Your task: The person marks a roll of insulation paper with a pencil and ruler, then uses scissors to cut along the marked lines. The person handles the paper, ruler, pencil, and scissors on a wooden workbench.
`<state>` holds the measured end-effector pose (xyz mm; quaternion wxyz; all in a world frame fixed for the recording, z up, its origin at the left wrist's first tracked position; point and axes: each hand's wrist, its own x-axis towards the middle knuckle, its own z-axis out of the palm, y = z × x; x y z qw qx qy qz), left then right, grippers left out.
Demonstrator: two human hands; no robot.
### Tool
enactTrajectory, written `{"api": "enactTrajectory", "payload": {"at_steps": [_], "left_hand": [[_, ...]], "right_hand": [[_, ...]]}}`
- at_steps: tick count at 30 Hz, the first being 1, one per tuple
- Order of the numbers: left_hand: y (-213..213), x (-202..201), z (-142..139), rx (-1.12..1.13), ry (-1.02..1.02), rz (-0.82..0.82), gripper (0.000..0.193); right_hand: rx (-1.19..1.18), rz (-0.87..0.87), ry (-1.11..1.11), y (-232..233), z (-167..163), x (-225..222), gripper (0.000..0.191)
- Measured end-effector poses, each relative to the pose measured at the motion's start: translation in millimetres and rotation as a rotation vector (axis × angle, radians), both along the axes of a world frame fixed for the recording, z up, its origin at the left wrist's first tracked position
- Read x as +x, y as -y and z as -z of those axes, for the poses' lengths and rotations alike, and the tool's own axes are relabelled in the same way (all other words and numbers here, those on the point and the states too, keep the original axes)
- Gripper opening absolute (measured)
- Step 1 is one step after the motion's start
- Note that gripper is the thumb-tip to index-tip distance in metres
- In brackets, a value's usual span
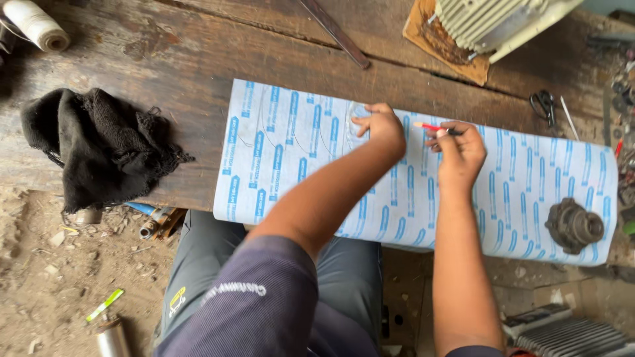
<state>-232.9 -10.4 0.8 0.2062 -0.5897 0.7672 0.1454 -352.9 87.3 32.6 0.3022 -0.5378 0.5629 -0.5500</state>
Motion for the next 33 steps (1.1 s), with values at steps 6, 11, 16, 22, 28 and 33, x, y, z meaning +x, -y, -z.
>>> {"api": "enactTrajectory", "payload": {"at_steps": [6, 11, 16, 22, 28, 33], "left_hand": [[-7, 14, -8, -0.113, -0.057, -0.145, 0.075], [0, 15, -15, -0.046, 0.056, 0.214, 0.070], [1, 18, -12, -0.019, 0.031, 0.280, 0.068], [-1, 22, -7, -0.005, 0.022, 0.303, 0.066], [1, 22, -3, -0.004, 0.024, 0.311, 0.064], [4, 21, -6, -0.011, 0.035, 0.317, 0.062]], "right_hand": [[0.064, -0.407, -0.499, 79, -50, 72, 0.013], [0.268, -0.711, -1.094, 114, -55, 132, 0.021], [0.351, -0.764, -1.327, 121, -54, 169, 0.018], [0.575, -0.724, -1.411, 116, -51, 183, 0.019], [0.433, -0.716, -1.440, 121, -41, 177, 0.018], [0.395, -0.623, -1.408, 128, -34, 171, 0.018]]}}
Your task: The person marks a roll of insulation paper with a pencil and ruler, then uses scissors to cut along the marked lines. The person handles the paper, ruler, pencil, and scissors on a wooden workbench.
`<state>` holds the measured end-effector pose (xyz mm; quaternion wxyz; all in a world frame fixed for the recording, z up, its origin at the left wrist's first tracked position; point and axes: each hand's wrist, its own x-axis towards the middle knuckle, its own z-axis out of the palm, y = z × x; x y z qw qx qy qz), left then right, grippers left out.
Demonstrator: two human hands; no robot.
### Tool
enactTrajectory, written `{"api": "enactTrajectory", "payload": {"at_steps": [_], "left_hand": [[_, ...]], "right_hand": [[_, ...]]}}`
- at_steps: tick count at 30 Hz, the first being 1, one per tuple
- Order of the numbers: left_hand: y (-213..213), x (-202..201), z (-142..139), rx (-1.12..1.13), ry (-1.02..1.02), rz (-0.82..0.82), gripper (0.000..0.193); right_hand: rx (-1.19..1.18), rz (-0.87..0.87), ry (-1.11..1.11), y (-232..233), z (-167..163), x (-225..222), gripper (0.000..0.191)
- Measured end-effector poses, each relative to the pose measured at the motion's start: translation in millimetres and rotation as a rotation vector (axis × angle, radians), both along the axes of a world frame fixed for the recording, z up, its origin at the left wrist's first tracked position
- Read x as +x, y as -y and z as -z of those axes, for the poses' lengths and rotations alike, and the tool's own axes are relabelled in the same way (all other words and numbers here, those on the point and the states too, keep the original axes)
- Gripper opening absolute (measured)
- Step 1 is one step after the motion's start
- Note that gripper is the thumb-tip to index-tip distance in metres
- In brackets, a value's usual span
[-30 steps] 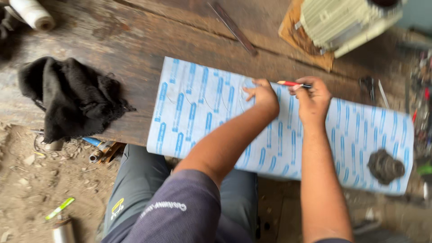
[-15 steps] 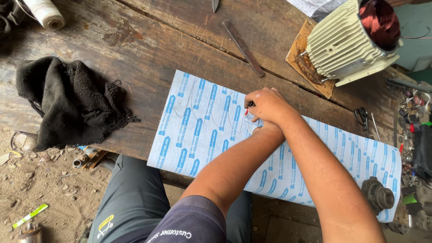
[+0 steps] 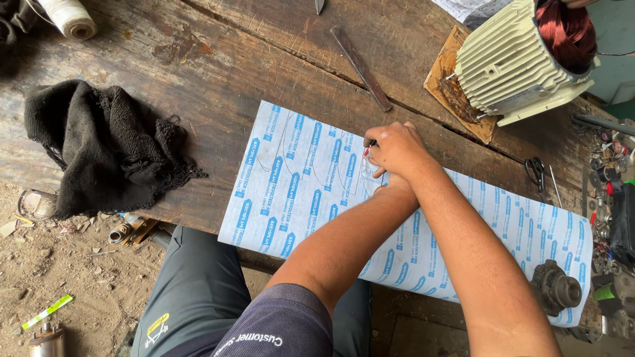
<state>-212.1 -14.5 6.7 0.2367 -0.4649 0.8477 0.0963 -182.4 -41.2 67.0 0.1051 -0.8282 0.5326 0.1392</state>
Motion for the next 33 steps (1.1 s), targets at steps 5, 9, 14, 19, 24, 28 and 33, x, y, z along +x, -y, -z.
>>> {"api": "enactTrajectory", "payload": {"at_steps": [5, 9, 14, 19, 24, 28, 33], "left_hand": [[-1, 8, -2, -0.051, 0.022, -0.016, 0.060], [-8, 13, -3, -0.103, -0.051, -0.203, 0.058], [-13, 20, 4, -0.065, -0.234, -0.226, 0.046], [-40, 53, 37, -0.117, -0.795, -0.302, 0.024], [-106, 85, 37, -0.331, -0.916, 0.025, 0.019], [-164, 99, 9, -0.493, -0.992, 0.092, 0.025], [-202, 119, -11, -0.365, -0.962, 0.019, 0.040]], "right_hand": [[-0.064, 0.116, 0.357, 4, 7, -25, 0.018], [-0.214, 0.445, 1.286, -14, 16, -85, 0.034], [-0.583, 0.574, 1.255, -144, 76, -142, 0.011], [-0.637, 0.591, 0.903, -256, 101, -146, 0.016], [-0.701, 0.490, 0.730, -283, 78, -134, 0.032], [-0.676, 0.473, 0.788, -251, 72, -122, 0.041], [-0.706, 0.406, 0.630, -233, 77, -104, 0.046]]}}
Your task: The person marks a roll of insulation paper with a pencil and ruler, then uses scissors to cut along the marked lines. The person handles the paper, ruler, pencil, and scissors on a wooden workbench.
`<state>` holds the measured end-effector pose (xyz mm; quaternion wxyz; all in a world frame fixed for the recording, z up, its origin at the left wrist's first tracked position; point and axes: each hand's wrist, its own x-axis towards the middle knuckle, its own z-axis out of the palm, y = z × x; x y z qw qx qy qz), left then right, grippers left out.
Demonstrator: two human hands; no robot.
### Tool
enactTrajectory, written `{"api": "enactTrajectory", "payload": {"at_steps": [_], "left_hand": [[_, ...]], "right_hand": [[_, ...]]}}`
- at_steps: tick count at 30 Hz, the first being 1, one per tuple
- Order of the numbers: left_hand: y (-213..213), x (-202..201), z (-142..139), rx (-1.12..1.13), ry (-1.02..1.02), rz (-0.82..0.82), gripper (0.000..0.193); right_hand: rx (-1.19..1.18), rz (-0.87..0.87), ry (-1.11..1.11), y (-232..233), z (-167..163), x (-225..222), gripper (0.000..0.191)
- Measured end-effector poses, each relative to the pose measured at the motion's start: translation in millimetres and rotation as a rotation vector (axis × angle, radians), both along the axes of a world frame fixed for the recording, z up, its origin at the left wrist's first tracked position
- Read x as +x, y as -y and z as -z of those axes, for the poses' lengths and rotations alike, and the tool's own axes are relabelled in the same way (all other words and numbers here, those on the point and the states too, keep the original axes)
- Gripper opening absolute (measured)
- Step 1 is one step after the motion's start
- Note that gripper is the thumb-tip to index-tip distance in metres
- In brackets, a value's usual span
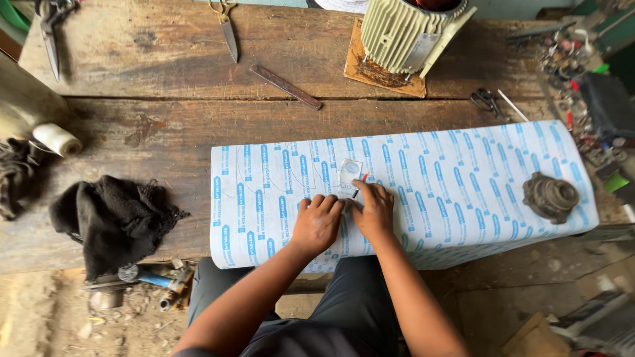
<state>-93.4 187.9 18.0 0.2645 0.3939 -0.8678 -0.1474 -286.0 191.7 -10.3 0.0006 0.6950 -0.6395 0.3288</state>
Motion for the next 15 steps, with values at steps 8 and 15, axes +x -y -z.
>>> {"api": "enactTrajectory", "payload": {"at_steps": [8, 15], "left_hand": [[-14, 60, -14, -0.027, -0.047, -0.174, 0.029], [-27, 78, -13, 0.052, 0.030, -0.201, 0.024]], "right_hand": [[-0.052, -0.002, -0.023, -9, 3, -20, 0.043], [-0.077, -0.018, -0.031, -10, 12, -25, 0.042]]}}
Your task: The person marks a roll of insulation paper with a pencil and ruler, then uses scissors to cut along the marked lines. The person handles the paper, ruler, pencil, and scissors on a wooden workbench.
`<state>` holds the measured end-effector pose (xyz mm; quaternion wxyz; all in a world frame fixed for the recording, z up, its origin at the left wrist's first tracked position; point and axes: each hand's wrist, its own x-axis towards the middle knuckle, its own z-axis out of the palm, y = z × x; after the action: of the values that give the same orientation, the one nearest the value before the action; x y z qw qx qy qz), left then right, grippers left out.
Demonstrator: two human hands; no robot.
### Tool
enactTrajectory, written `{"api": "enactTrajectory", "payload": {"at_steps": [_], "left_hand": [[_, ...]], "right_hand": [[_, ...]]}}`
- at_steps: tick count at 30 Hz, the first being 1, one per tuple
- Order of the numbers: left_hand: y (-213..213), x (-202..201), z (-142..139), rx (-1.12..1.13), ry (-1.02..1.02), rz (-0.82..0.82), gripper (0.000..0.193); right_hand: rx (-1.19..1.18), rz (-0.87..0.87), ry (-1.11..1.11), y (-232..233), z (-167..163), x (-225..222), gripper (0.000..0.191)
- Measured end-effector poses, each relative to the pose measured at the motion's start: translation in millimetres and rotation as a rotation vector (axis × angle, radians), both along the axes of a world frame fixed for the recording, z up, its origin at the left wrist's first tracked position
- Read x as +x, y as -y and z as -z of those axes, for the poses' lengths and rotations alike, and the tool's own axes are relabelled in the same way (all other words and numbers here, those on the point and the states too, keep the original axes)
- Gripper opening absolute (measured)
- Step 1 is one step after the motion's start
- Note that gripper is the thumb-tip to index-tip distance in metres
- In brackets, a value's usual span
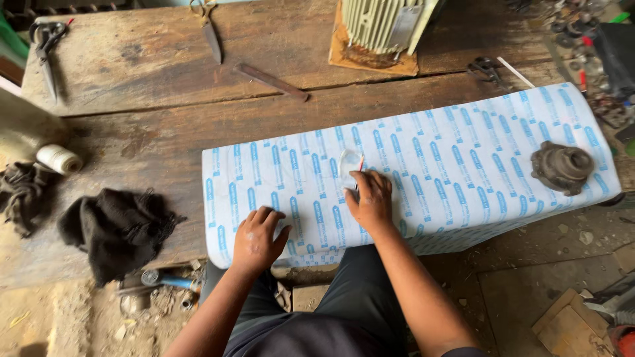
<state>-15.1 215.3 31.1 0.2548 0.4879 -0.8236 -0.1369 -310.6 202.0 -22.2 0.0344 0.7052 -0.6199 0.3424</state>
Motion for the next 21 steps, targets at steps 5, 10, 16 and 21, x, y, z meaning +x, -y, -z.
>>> {"api": "enactTrajectory", "payload": {"at_steps": [5, 10, 16, 21], "left_hand": [[-9, -11, -2, 0.029, -0.026, -0.024, 0.024], [-6, -56, 1, 0.073, -0.012, 0.017, 0.021], [13, -109, 3, 0.163, 0.051, 0.033, 0.026], [19, -121, 24, 0.015, 0.002, -0.006, 0.026]], "right_hand": [[-0.057, 0.009, 0.027, 1, 6, -4, 0.042], [-0.026, 0.035, 0.026, 0, 4, -10, 0.041], [0.000, 0.189, -0.048, 7, 12, -82, 0.037], [0.039, 0.409, -0.193, 12, 17, -204, 0.038]]}}
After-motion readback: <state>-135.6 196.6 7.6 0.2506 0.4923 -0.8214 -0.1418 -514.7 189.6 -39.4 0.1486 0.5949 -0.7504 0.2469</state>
